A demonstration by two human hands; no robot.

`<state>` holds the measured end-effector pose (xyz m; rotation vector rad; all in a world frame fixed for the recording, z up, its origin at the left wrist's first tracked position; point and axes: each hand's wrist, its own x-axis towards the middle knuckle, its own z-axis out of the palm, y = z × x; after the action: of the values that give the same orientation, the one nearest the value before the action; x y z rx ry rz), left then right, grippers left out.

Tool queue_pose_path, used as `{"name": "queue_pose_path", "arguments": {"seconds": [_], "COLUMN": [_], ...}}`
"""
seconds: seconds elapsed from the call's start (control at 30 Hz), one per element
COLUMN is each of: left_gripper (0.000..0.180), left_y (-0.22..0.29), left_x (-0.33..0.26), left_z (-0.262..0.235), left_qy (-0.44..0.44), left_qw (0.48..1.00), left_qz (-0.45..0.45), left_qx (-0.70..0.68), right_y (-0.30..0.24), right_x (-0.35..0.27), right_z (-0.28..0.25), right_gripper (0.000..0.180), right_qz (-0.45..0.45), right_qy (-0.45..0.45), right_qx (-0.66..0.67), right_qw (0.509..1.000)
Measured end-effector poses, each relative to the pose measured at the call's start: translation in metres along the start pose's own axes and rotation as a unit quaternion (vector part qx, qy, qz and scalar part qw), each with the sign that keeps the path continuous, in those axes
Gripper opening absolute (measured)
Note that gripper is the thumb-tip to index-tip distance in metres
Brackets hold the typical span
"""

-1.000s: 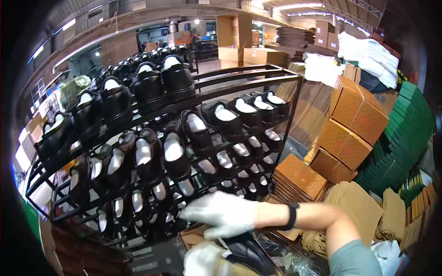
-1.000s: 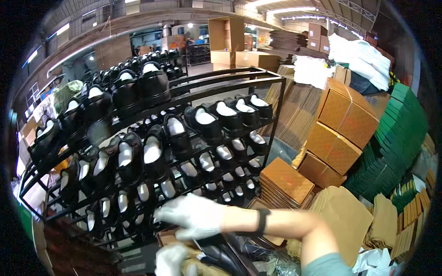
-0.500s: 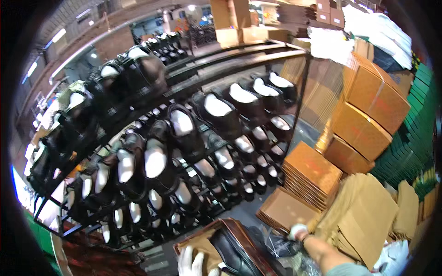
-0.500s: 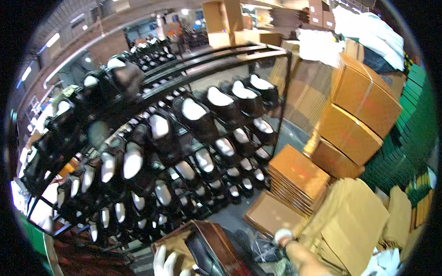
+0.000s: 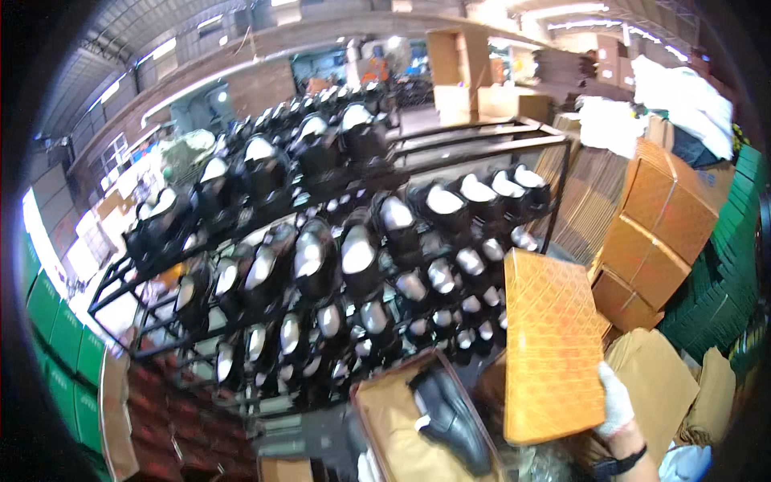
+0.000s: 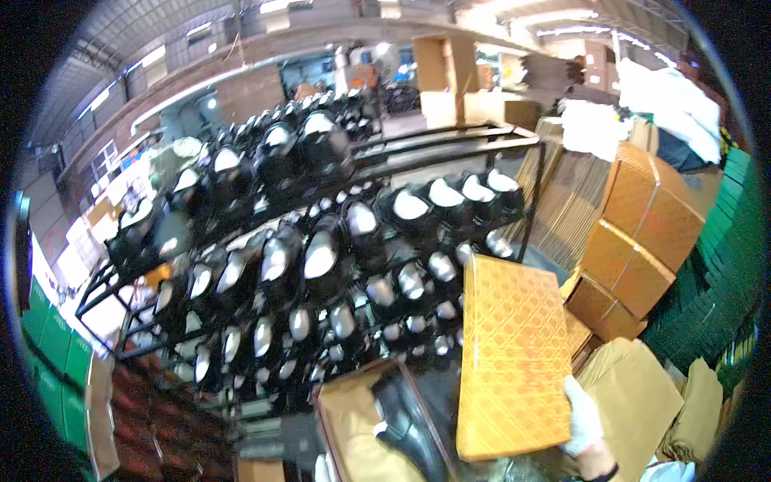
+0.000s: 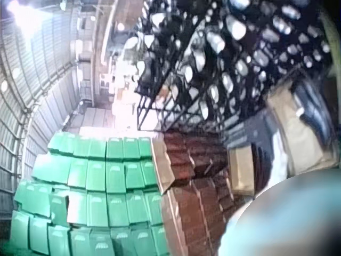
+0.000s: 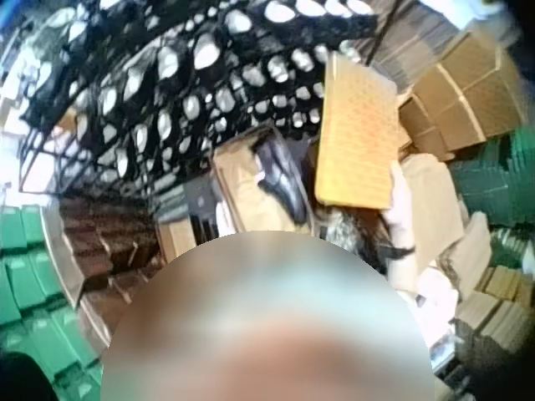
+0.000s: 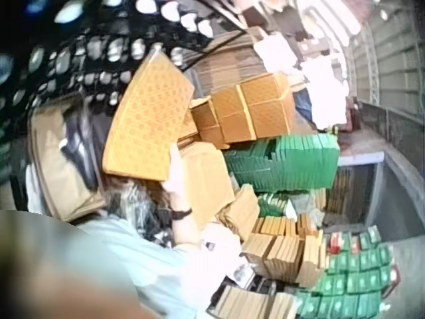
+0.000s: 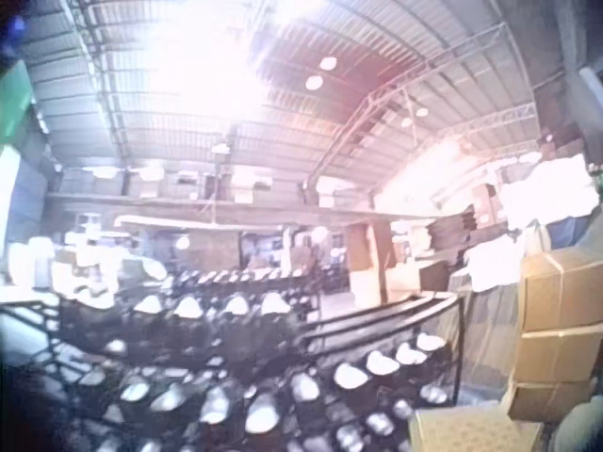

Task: The recorder is taking finished shoes from a rack, placing them into shoe boxes, and stacking the boxed shoes.

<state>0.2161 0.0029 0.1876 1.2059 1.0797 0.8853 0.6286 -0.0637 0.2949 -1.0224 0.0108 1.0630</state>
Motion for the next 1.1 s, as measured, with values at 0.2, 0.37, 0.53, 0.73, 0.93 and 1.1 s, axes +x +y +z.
{"name": "queue_pose_path", "arguments": {"seconds": [0.2,0.37,0.53,0.73,0.93,1.1], "left_gripper": [0.118,0.109,0.104,0.087,0.081,0.087], "left_y": [0.022,0.027,0.035,0.051,0.05,0.06], "left_x": [-0.001,0.098,0.204,0.195,0.202,0.191], "left_z": [0.009,0.019,0.037,0.075,0.099,0.121], "left_qy": [-0.136,-0.098,-0.195,-0.124,-0.15,-0.196], "left_qw": [0.985,0.984,0.928,0.974,0.974,0.959], "left_qz": [0.06,0.041,0.059,0.14,0.133,0.113], "left_qx": [-0.081,-0.145,-0.31,-0.124,-0.102,-0.172], "right_y": [0.098,0.067,0.056,0.055,0.038,0.04], "right_x": [-0.067,-0.001,0.065,0.073,0.061,0.057], "right_z": [0.025,0.079,0.116,0.083,0.072,0.059], "right_gripper": [0.109,0.124,0.107,0.121,0.108,0.103], "right_qz": [-0.086,-0.035,-0.115,-0.245,-0.119,-0.139], "right_qy": [-0.234,-0.318,-0.342,-0.216,-0.218,-0.22], "right_qx": [-0.457,-0.422,-0.318,-0.348,-0.243,-0.137], "right_qw": [0.854,0.848,0.877,0.879,0.938,0.956]}}
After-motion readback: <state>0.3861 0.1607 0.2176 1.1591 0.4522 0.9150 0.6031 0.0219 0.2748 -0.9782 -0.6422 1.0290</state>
